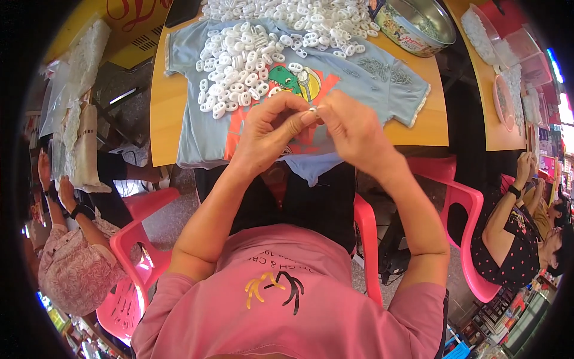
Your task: Attaching white plastic rings to small cartoon character tags at a workstation.
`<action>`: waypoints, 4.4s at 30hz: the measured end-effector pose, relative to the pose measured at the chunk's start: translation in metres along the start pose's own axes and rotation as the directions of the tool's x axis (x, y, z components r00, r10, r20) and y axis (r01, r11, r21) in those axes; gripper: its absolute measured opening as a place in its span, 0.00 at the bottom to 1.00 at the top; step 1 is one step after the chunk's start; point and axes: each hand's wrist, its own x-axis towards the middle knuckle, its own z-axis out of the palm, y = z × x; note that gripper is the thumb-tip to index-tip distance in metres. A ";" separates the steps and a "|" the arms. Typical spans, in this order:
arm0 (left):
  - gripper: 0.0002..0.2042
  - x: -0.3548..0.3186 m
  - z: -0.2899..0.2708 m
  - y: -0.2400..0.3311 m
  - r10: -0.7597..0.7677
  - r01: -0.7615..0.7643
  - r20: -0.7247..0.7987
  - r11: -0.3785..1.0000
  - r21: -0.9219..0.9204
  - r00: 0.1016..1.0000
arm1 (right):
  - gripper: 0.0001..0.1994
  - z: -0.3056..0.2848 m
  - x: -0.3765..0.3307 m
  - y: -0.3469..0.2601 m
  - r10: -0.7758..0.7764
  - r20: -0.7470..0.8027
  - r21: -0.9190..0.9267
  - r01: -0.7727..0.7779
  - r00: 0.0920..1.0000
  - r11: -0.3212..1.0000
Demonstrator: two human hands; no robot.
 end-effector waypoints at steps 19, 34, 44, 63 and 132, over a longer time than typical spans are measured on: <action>0.06 -0.001 0.004 -0.002 -0.002 0.002 -0.004 0.999 -0.035 1.000 | 0.11 0.012 0.065 0.031 -0.032 -0.036 -0.298 0.020 0.999 0.954; 0.09 0.004 0.004 -0.004 0.012 -0.027 -0.112 0.991 -0.128 0.994 | 0.12 -0.006 0.022 -0.007 0.491 0.077 0.764 -0.368 0.868 0.530; 0.08 0.004 0.004 0.000 0.031 -0.043 -0.107 0.993 -0.114 0.994 | 0.12 -0.001 0.019 -0.011 0.437 0.028 0.648 -0.350 0.899 0.677; 0.08 0.003 0.004 -0.006 0.029 -0.049 -0.155 0.991 -0.126 0.987 | 0.09 0.033 0.012 -0.023 0.339 -0.302 0.496 -0.157 0.891 0.854; 0.13 -0.002 0.008 -0.005 0.276 -0.383 0.337 0.870 0.310 0.900 | 0.11 -0.025 0.038 0.009 0.383 -0.030 0.245 -0.365 0.923 0.898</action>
